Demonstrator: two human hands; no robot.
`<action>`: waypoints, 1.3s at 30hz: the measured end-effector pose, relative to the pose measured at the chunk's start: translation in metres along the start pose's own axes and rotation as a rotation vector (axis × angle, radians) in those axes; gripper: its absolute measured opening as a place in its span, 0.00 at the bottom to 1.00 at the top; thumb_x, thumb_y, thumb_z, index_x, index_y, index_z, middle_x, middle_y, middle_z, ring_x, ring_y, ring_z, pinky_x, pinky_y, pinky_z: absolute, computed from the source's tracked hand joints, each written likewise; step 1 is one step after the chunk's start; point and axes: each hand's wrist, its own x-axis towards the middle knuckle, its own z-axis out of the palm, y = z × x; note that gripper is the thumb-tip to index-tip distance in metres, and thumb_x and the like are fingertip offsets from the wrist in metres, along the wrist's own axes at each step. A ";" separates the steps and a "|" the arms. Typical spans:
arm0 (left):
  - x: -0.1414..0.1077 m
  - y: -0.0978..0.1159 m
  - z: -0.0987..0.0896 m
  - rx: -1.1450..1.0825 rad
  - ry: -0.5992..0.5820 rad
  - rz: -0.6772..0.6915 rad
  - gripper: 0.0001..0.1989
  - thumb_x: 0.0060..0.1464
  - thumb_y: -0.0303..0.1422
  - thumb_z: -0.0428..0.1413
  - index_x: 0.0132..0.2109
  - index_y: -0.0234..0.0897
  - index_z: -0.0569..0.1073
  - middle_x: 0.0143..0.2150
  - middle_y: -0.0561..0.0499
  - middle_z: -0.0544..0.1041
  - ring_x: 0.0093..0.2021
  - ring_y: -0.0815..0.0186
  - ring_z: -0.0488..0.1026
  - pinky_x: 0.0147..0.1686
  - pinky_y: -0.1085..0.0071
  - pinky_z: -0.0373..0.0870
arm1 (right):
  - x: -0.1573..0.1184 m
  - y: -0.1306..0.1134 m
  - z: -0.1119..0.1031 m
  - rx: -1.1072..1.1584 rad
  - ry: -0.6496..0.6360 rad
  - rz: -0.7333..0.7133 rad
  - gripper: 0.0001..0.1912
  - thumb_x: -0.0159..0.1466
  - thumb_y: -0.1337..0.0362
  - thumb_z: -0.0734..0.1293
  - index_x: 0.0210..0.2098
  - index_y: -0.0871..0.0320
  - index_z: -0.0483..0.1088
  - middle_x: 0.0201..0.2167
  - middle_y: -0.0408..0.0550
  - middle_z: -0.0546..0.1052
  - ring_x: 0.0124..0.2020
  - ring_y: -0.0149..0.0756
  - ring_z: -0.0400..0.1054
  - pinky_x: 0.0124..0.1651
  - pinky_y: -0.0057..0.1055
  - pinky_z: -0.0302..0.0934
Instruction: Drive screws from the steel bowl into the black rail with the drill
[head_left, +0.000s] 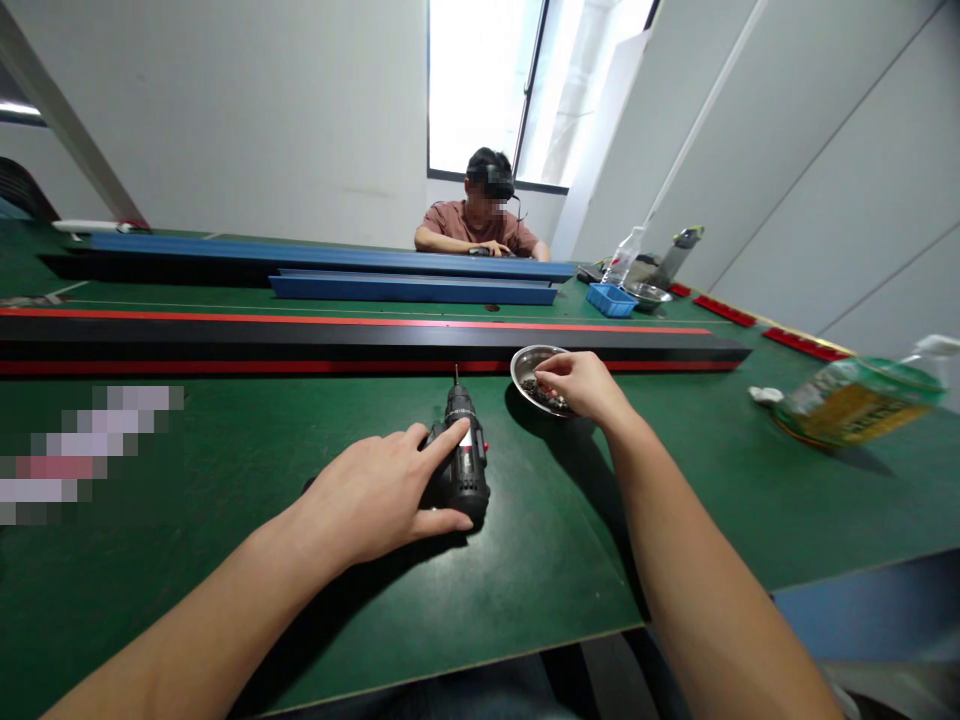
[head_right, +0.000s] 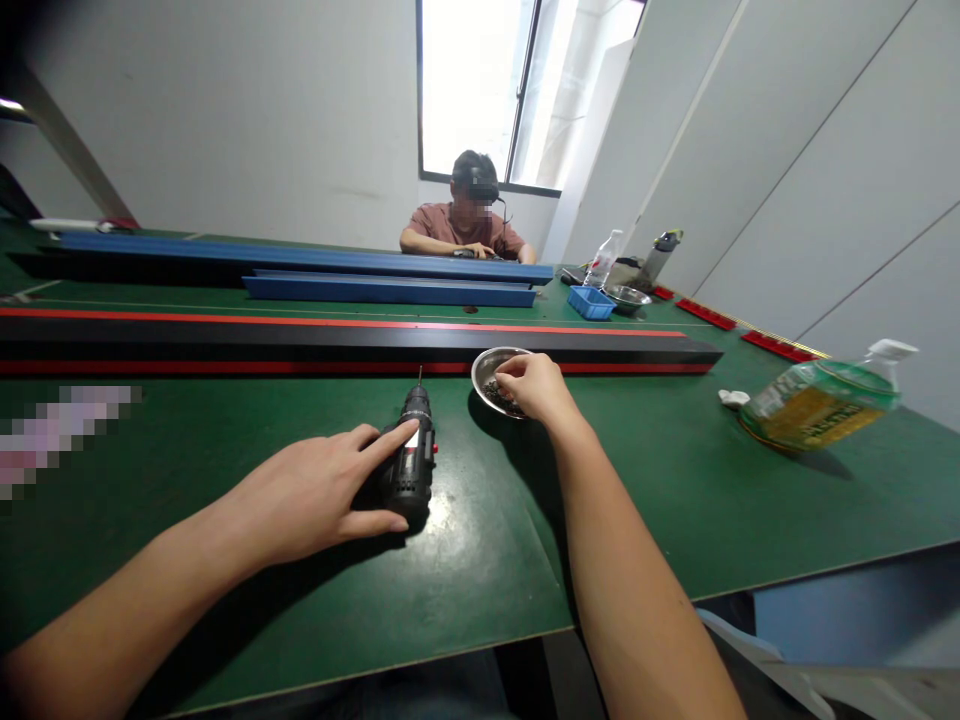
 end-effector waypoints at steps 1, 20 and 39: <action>0.000 0.000 0.000 -0.003 -0.001 0.001 0.48 0.56 0.64 0.48 0.76 0.53 0.43 0.53 0.42 0.76 0.43 0.49 0.79 0.37 0.61 0.71 | 0.000 0.000 0.000 -0.004 0.001 -0.003 0.08 0.62 0.67 0.70 0.39 0.63 0.82 0.33 0.52 0.83 0.29 0.33 0.74 0.32 0.24 0.63; 0.000 0.000 0.001 -0.007 0.000 -0.002 0.48 0.56 0.64 0.48 0.76 0.54 0.43 0.54 0.41 0.75 0.43 0.48 0.79 0.38 0.59 0.72 | 0.000 -0.001 0.001 0.121 -0.032 0.032 0.09 0.65 0.70 0.67 0.41 0.63 0.80 0.32 0.54 0.83 0.30 0.36 0.78 0.32 0.24 0.67; -0.001 -0.002 0.003 0.008 0.020 0.014 0.47 0.57 0.65 0.46 0.76 0.53 0.42 0.53 0.42 0.76 0.43 0.48 0.79 0.37 0.59 0.72 | -0.002 -0.003 0.000 0.079 -0.033 0.007 0.09 0.63 0.74 0.69 0.42 0.64 0.80 0.36 0.53 0.84 0.31 0.33 0.77 0.33 0.23 0.67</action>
